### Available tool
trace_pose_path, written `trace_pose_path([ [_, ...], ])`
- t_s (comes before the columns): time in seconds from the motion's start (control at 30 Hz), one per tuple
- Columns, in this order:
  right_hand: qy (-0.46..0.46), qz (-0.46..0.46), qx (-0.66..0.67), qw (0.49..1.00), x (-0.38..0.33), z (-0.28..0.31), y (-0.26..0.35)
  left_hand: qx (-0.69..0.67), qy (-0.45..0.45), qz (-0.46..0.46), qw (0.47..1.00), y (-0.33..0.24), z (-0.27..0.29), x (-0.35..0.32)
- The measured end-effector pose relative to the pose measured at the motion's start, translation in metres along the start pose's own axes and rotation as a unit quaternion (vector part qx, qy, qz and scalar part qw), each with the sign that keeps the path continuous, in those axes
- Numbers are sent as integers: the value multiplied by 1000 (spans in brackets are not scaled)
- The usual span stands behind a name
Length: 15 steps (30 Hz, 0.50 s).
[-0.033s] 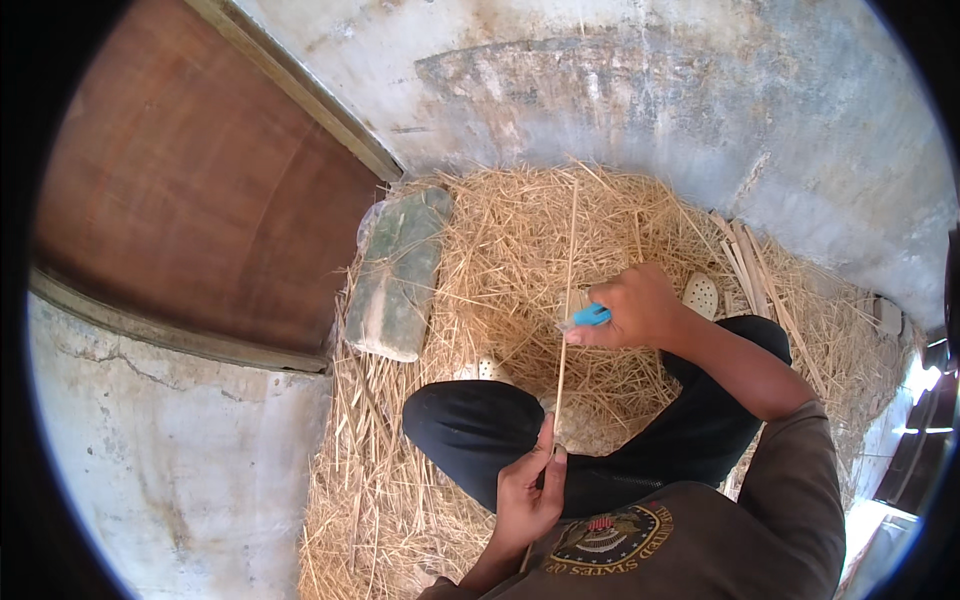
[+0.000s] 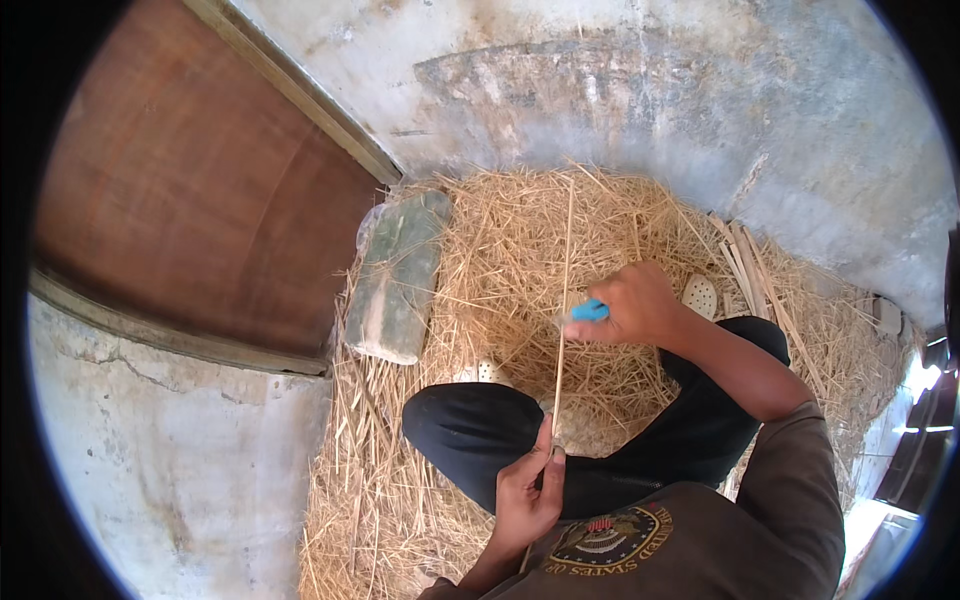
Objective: The person sits on a straw-covered floor and uses a blue utility knife to shave a long, thin bamboo stick. They hold the stick with their left hand and repeatedly scrape the surface with the knife in their right hand, removing thin strips of material.
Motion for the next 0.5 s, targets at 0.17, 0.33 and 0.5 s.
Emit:
trace_pose_path([
  [0.17, -40, -117, -68, 990, 37, 10, -48, -63, 22, 14, 998, -4, -5, -8],
  [0.33, -164, -199, -71, 964, 52, 22, -92, -119, 46, 17, 992, -5, -6, -19],
  [0.5, -85, -375, 69, 920, 56, 51, -143, -246, 27, 47, 968, -2, -2, -34],
])
Point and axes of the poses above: each hand's wrist, its own x-axis towards the middle knuckle, its own z-axis out of the back of the hand, y = z × x, the point moved 4 cm from there along x, towards the middle knuckle, and after that the axes turned 15 degrees about -z, right-handed, at the moved point
